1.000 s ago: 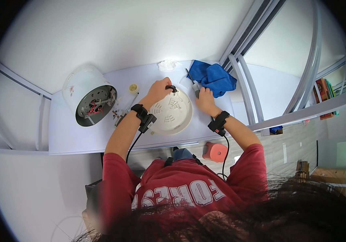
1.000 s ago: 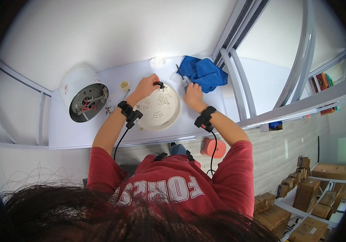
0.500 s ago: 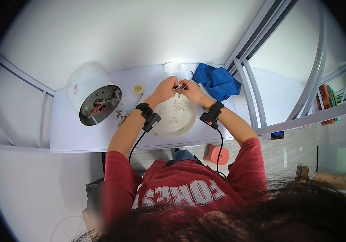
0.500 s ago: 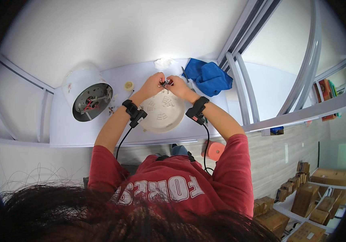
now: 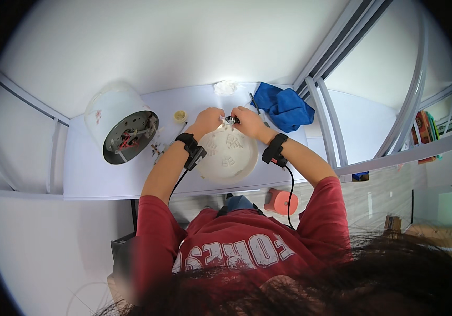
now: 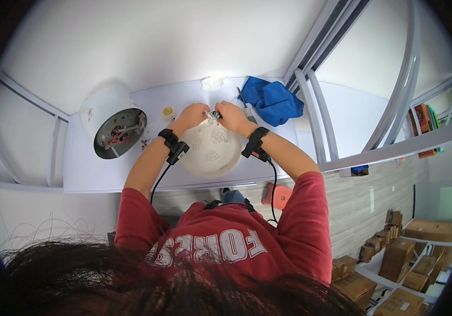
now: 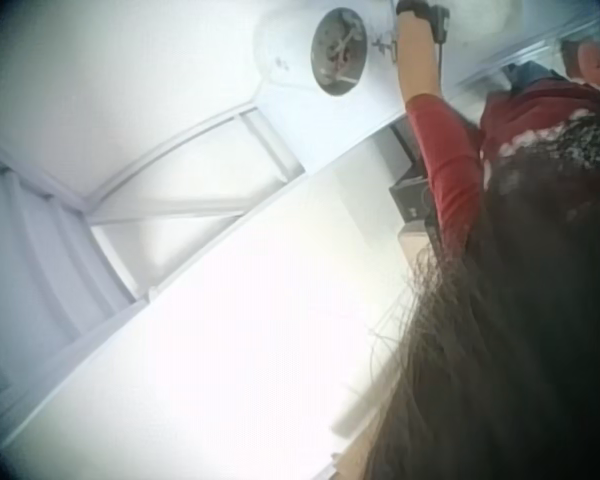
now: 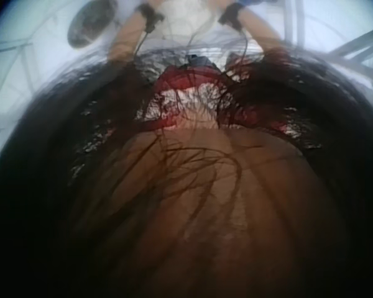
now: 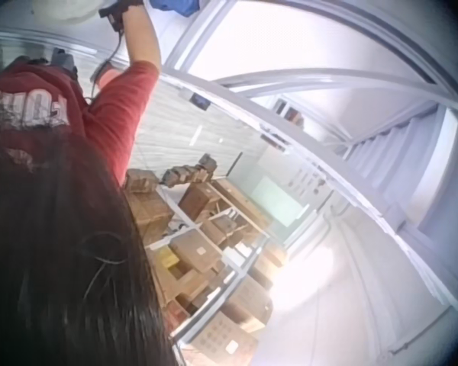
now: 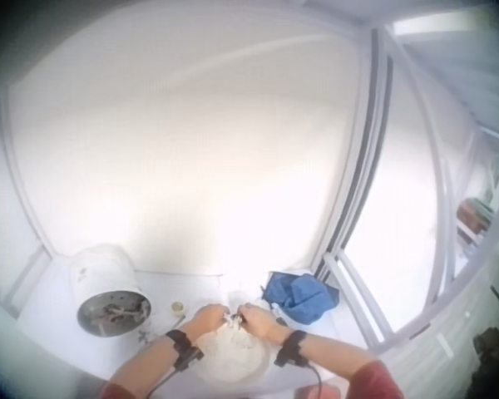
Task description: The person works on the internal wiring of a white appliance, likely a rice cooker, using a screwdriver to adjust components and wires. They manipulate the internal parts and later handle a white plastic lid or cover, placing it on the table.
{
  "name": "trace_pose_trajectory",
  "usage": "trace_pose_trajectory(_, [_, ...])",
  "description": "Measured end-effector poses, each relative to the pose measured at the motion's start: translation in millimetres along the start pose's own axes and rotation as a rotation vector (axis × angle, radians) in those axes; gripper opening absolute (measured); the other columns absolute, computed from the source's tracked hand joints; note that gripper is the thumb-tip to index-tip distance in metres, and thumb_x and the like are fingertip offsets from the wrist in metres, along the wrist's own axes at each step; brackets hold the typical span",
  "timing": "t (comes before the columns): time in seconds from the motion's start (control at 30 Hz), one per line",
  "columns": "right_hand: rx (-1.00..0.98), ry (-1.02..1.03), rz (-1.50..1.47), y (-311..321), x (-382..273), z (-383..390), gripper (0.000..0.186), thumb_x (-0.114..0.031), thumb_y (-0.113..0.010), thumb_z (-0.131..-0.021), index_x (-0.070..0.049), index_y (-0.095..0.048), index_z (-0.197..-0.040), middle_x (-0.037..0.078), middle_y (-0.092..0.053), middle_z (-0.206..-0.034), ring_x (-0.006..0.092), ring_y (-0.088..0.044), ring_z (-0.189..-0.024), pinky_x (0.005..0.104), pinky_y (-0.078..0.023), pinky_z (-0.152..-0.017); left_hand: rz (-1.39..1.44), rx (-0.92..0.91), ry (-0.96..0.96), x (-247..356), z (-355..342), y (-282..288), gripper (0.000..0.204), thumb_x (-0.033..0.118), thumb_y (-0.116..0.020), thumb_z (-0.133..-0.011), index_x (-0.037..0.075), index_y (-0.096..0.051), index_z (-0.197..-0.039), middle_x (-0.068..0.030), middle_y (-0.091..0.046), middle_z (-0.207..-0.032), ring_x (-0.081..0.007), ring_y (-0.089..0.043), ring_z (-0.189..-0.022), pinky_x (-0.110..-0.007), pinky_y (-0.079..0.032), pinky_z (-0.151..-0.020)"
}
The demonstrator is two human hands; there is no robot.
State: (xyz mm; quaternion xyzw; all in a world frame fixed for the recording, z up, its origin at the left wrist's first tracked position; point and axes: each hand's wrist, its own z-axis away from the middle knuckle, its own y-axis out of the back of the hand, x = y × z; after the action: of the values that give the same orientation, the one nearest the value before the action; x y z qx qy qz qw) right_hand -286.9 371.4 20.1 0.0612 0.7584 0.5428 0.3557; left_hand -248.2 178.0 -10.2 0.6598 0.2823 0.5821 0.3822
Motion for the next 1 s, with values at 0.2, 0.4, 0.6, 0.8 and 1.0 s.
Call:
trace_pose_trajectory(0.2, [-0.038,-0.010,0.001,-13.7,1.0,-4.0,0.025,-0.006,-0.068,-0.071,-0.005,-0.055,-0.092,0.014,-0.057,-0.091,0.0351,-0.059,-0.082,0.0416,-0.048,-0.072,0.040,-0.030,0.023,1.8,2.4,4.2,0.024,0.007,-0.056,-0.077,0.006,-0.068,-0.098,-0.0144,-0.067,-0.091,-0.0315,-0.063,-0.085,-0.040,-0.050,-0.075])
trace_pose_trajectory(0.4, [-0.057,0.003,0.041,-16.2,-1.5,-7.9,0.021,-0.005,-0.067,-0.070,-0.003,-0.058,-0.089,0.016,-0.056,-0.090,0.0367,-0.059,-0.081,0.0425,-0.049,-0.073,0.046,-0.047,0.003,-2.3,5.0,5.3,0.024,0.003,-0.054,-0.075,0.005,-0.069,-0.094,-0.0169,-0.067,-0.089,-0.0334,-0.063,-0.082,-0.040,-0.050,-0.073])
trace_pose_trajectory(0.6, [-0.057,0.007,0.051,-16.0,-2.7,-8.6,0.019,-0.005,-0.065,-0.070,-0.002,-0.059,-0.088,0.017,-0.057,-0.091,0.0370,-0.060,-0.081,0.0429,-0.050,-0.073,0.041,-0.049,0.040,6.6,8.4,9.9,0.023,0.003,-0.053,-0.077,0.003,-0.069,-0.094,-0.0173,-0.067,-0.088,-0.0337,-0.063,-0.081,-0.041,-0.050,-0.074])
trace_pose_trajectory(0.8, [0.040,-0.023,-0.067,-8.0,1.9,-2.0,0.022,-0.006,-0.066,-0.073,-0.001,-0.058,-0.094,0.020,-0.061,-0.090,0.0370,-0.060,-0.081,0.0416,-0.049,-0.071,0.030,-0.069,0.034,0.3,5.4,5.7,0.022,0.010,-0.056,-0.076,0.005,-0.069,-0.093,-0.0167,-0.067,-0.090,-0.0335,-0.063,-0.082,-0.041,-0.050,-0.075])
trace_pose_trajectory(1.0, [0.014,-0.155,-0.121,-0.1,-12.4,15.4,0.022,-0.009,-0.061,-0.081,-0.003,-0.055,-0.101,0.021,-0.062,-0.085,0.0381,-0.060,-0.077,0.0415,-0.048,-0.069,0.021,-0.184,0.018,-0.2,-0.4,-2.4,0.021,0.017,-0.060,-0.075,0.006,-0.068,-0.091,-0.0161,-0.066,-0.088,-0.0345,-0.062,-0.084,-0.043,-0.049,-0.074])
